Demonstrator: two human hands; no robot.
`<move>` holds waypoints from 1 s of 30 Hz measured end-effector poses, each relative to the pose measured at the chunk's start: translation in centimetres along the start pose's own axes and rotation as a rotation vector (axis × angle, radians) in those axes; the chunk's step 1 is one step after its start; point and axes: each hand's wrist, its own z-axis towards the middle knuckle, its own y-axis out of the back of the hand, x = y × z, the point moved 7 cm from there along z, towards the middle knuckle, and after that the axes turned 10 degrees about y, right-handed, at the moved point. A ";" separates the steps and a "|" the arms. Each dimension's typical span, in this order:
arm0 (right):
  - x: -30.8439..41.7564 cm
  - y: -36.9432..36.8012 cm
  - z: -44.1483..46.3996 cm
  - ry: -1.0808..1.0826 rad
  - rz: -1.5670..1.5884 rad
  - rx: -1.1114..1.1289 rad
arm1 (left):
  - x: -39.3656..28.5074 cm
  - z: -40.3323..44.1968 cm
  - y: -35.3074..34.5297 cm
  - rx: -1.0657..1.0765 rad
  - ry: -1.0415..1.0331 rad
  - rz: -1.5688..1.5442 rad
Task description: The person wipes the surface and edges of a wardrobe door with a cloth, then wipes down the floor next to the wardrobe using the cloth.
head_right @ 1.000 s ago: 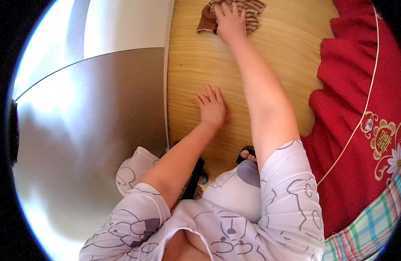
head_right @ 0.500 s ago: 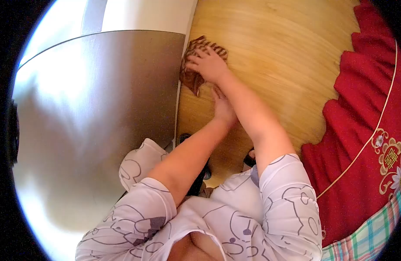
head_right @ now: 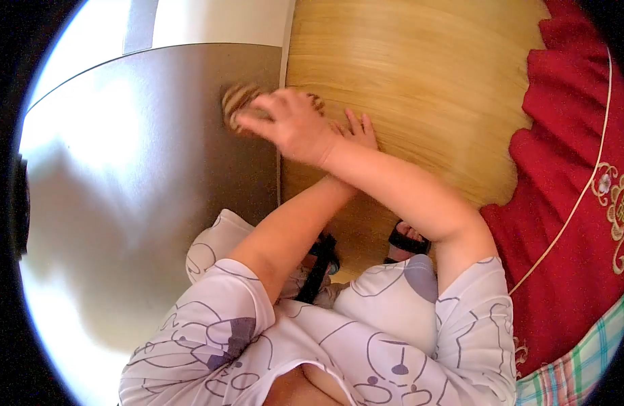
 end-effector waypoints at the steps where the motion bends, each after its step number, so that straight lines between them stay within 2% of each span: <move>1: 1.2 -1.3 -0.2 0.025 0.072 0.003 | 0.9 0.0 2.2 0.149 0.054 -0.090; 2: 1.9 -2.3 -0.2 0.051 0.144 0.009 | 1.5 -0.1 3.0 0.299 0.109 -0.182; 4: 1.4 -3.5 0.7 -0.006 0.168 -0.004 | 1.4 -0.1 3.1 0.259 0.103 -0.156; 7: -0.2 -4.2 1.3 -0.049 0.196 -0.016 | 1.5 -1.1 3.7 0.265 0.140 -0.311; 9: -1.1 -4.6 2.7 -0.034 0.200 -0.011 | 1.0 -0.9 3.3 0.061 0.162 -0.130; 10: -2.7 -4.2 3.7 -0.170 0.156 -0.153 | 1.0 -0.7 2.1 0.064 0.166 -0.133; 11: -4.1 -3.6 4.2 -0.314 0.111 -0.295 | 0.9 -1.0 2.8 -0.195 0.085 -0.466; 12: -4.9 -3.6 4.9 -0.324 0.116 -0.291 | 1.3 -2.1 3.4 -0.455 0.001 -0.795; 13: -5.6 -3.3 5.9 -0.311 0.087 -0.329 | 1.5 -2.3 3.8 -0.447 0.006 -0.790; 14: -5.6 -2.9 6.4 -0.298 0.056 -0.371 | 2.2 -3.0 6.0 -0.587 0.013 -0.690; 15: -4.2 -3.0 5.5 -0.389 0.112 -0.350 | 2.6 -3.5 8.2 -0.728 0.017 -0.590; 16: -2.1 -3.1 3.5 -0.386 0.110 -0.355 | 2.4 -2.9 9.1 -0.733 0.014 -0.587; 18: 2.0 -4.9 0.1 -0.204 0.272 -0.178 | 1.1 0.0 2.9 0.339 0.180 -0.286; 19: 1.6 -4.4 0.5 -0.206 0.270 -0.182 | 1.4 -0.5 3.4 0.234 0.194 -0.293; 22: 0.2 -4.1 2.3 -0.133 0.287 -0.155 | 1.0 0.0 2.8 0.306 0.172 -0.237; 23: -1.4 -4.3 3.0 -0.208 0.241 -0.208 | 1.4 -0.2 3.1 0.302 0.172 -0.235; 25: -3.7 -4.7 4.6 -0.287 0.202 -0.257 | 1.6 -1.4 4.4 0.132 0.047 -0.169; 26: -4.7 -4.1 5.4 -0.322 0.144 -0.344 | 1.6 -1.6 4.2 0.138 0.050 -0.169; 28: -4.5 -2.9 5.4 -0.357 0.085 -0.440 | 1.7 -1.4 5.3 -0.040 0.049 -0.186; 29: -2.7 -3.3 4.4 -0.309 0.124 -0.330 | 1.4 -0.8 4.9 -0.045 0.050 -0.184; 30: -0.7 -3.9 3.1 -0.261 0.161 -0.220 | 1.1 0.3 3.3 0.101 0.093 -0.158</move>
